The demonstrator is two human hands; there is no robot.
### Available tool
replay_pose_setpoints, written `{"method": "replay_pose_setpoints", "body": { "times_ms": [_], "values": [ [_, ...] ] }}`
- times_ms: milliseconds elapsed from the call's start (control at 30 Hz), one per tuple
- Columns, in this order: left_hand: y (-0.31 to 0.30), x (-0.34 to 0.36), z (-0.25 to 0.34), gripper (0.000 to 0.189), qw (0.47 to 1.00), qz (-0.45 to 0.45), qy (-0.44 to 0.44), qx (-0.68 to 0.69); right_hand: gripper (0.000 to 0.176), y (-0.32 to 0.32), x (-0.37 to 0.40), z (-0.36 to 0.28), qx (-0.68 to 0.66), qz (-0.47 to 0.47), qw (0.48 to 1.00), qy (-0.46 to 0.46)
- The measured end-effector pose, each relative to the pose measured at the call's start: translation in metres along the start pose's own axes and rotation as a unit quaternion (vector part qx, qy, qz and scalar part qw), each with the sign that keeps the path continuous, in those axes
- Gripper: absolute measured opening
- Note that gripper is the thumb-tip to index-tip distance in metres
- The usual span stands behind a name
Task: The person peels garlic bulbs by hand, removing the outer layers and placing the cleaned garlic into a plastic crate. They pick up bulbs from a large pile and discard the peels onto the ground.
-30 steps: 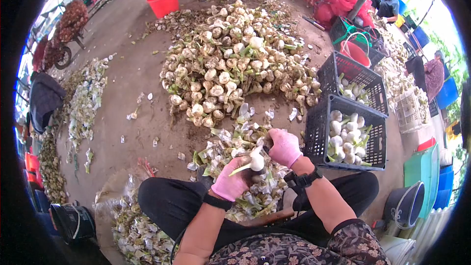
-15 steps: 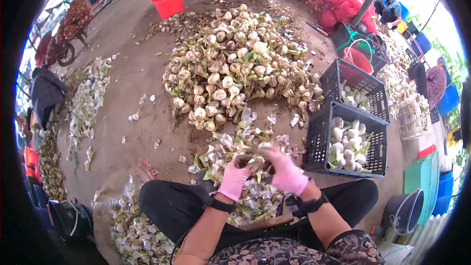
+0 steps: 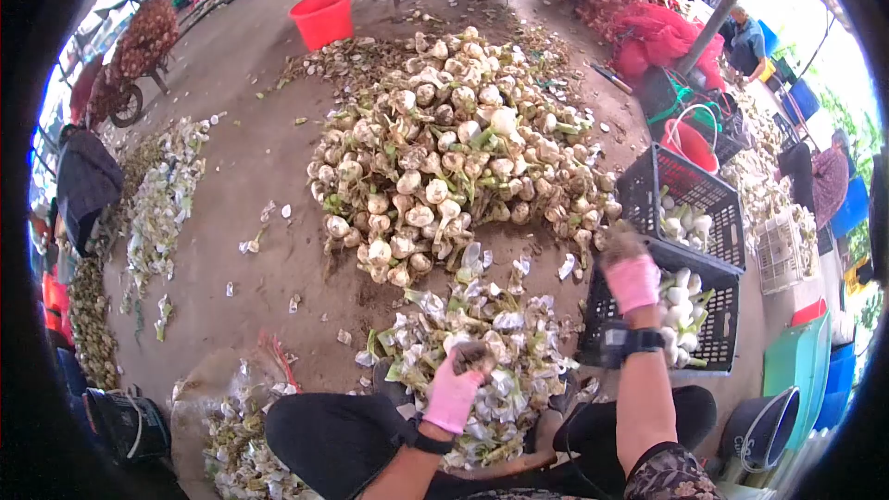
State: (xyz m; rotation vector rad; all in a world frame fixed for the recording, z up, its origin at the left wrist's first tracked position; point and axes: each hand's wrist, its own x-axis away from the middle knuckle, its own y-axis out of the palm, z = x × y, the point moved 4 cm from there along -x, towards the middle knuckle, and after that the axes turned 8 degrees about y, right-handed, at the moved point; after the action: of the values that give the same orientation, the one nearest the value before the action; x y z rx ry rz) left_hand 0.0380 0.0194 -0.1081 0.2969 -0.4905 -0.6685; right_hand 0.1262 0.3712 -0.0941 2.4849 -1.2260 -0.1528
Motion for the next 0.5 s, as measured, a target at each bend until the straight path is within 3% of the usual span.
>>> {"method": "replay_pose_setpoints", "body": {
  "times_ms": [33,100,133,167,233,367,433,467,500],
  "values": [
    [0.005,-0.001,0.01,0.041,0.999,-0.009,-0.005,-0.039,0.036,0.019,-0.008,0.025,0.194,-0.053,0.979,-0.032],
    [-0.001,-0.002,-0.005,0.047,0.998,0.003,-0.031,-0.058,0.039,0.096,-0.007,0.057,0.184,-0.033,0.957,0.223],
    [-0.007,-0.003,-0.019,0.053,0.992,0.048,-0.017,-0.113,0.04,0.125,-0.017,0.074,0.295,-0.099,0.937,0.159],
    [0.001,-0.005,-0.005,0.052,0.998,0.038,-0.048,-0.032,0.041,0.151,-0.026,0.091,0.401,-0.164,0.897,0.092],
    [0.001,-0.009,0.012,0.055,0.993,0.041,-0.079,-0.079,0.051,0.197,-0.042,0.113,0.614,-0.23,0.753,-0.045],
    [-0.013,-0.017,-0.002,0.04,0.992,0.07,-0.076,-0.067,0.063,0.243,-0.089,0.176,0.741,-0.23,0.628,-0.055],
    [-0.011,-0.016,0.01,0.053,0.984,0.056,-0.086,-0.145,0.059,0.244,-0.095,0.198,0.747,-0.189,0.637,0.021],
    [-0.024,-0.013,-0.024,0.054,0.988,0.057,-0.071,-0.127,0.061,0.244,-0.091,0.203,0.748,-0.177,0.638,0.041],
    [-0.025,-0.014,-0.02,0.054,0.987,0.06,-0.075,-0.126,0.063,0.243,-0.085,0.204,0.75,-0.165,0.638,0.059]
  ]
}}
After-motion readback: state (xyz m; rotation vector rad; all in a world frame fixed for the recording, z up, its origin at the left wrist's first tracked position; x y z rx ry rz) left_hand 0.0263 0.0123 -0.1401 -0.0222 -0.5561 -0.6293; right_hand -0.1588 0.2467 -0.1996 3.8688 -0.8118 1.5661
